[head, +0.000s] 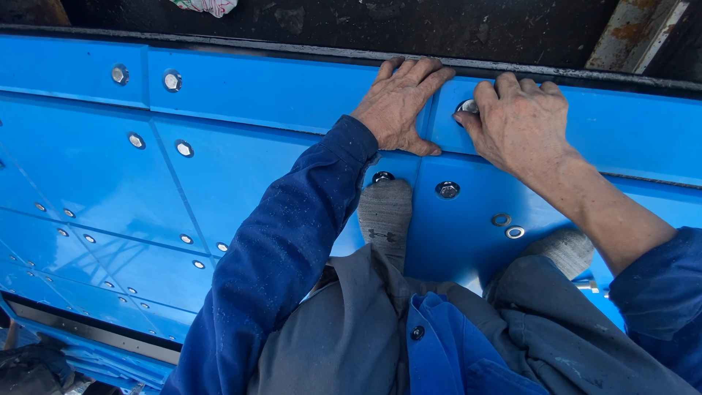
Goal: Assembling and securing blue modular plastic panels using bolts and washers by hand.
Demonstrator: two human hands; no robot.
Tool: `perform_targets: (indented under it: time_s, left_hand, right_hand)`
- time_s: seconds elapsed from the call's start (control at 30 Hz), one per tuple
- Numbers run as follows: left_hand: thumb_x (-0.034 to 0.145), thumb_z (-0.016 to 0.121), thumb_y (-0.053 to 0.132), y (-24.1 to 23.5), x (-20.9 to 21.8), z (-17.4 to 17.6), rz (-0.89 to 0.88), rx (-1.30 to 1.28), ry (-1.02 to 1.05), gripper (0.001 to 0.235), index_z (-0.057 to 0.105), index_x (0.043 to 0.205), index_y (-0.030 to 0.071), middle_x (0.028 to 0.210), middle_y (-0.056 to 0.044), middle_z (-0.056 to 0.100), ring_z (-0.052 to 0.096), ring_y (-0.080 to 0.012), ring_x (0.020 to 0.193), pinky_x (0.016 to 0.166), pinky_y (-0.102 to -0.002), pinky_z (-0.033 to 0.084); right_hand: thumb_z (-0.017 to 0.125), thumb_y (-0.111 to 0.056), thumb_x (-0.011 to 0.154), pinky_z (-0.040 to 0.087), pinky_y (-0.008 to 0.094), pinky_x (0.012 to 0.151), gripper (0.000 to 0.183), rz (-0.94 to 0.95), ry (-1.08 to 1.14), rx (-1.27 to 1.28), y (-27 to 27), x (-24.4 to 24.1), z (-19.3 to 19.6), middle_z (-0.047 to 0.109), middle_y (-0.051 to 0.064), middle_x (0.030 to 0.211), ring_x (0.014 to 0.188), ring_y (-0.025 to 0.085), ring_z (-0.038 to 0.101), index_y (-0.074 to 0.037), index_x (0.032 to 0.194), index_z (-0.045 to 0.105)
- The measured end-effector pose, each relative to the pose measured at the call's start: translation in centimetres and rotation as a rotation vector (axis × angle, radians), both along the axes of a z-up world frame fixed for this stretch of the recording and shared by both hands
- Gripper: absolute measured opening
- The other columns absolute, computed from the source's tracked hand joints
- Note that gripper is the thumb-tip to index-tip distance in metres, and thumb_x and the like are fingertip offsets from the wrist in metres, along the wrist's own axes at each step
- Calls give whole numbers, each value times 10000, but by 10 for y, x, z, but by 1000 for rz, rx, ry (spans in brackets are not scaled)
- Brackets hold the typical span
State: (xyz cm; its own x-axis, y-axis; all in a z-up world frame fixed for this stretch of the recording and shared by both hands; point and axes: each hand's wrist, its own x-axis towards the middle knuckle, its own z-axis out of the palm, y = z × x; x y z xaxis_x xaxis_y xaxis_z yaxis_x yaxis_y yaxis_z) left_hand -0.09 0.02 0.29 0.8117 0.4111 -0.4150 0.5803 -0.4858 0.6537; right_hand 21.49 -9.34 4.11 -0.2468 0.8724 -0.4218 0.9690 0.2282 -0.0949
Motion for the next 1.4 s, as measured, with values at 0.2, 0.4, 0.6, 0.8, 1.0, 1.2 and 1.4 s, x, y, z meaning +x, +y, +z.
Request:
perform_targets:
  time_s: [0.2,0.4,0.6,0.8,1.0,1.2,1.4]
  left_hand:
    - [459,971,688,1,1,1,-23,8,4,1318,405,1515,139,1485,-172,461,422,-384,1359,1152,-610,263]
    - [497,958,658,2,3,8,-27,-15,77,1289,387,1530,141,1503,-169,452,422,-382,1388,1164,-626,263]
    - [491,960,675,2,2,7,-24,-33,60,1292,389,1524,150,1502,-171,446,415,-393,1381,1184,-640,232]
    - [499,954,685,4,2,13,-40,-55,73,1284,388,1519,149,1506,-162,450,416,-384,1390,1201,-613,231]
    - [503,958,666,6,0,15,-34,-61,47,1260,403,1514,159,1504,-159,459,415,-377,1389,1196,-604,231]
    - [507,952,677,3,-1,13,-11,-73,42,1258,405,1519,168,1509,-149,461,417,-367,1408,1209,-602,227]
    - [514,951,693,-4,0,12,-4,-44,37,1265,402,1521,157,1508,-161,456,410,-376,1413,1215,-620,192]
  right_hand:
    - [723,-374,1014,612,416,844,312,-72,342,0,-6,12,-18,662,117,1103,963,258,730,-90,1142,710]
    - [734,-298,969,608,399,747,307,-217,459,-182,3,22,-5,639,144,1093,840,252,703,-59,1162,724]
    - [772,-208,943,598,339,750,251,-470,801,-225,3,48,-6,677,100,1053,881,180,687,-42,1123,721]
    - [773,-170,972,558,340,726,227,-620,814,-237,-4,64,-4,691,89,1058,872,194,668,-76,1178,751]
    - [772,-162,953,618,314,785,257,-544,892,-178,0,48,0,669,99,1127,934,168,707,-48,1173,704]
    - [756,-187,945,623,341,724,233,-338,661,-176,2,24,2,622,125,1161,878,229,708,-64,1141,730]
    - [767,-235,944,625,358,817,232,-182,633,-76,-6,23,-1,622,85,1117,952,220,707,-102,1132,740]
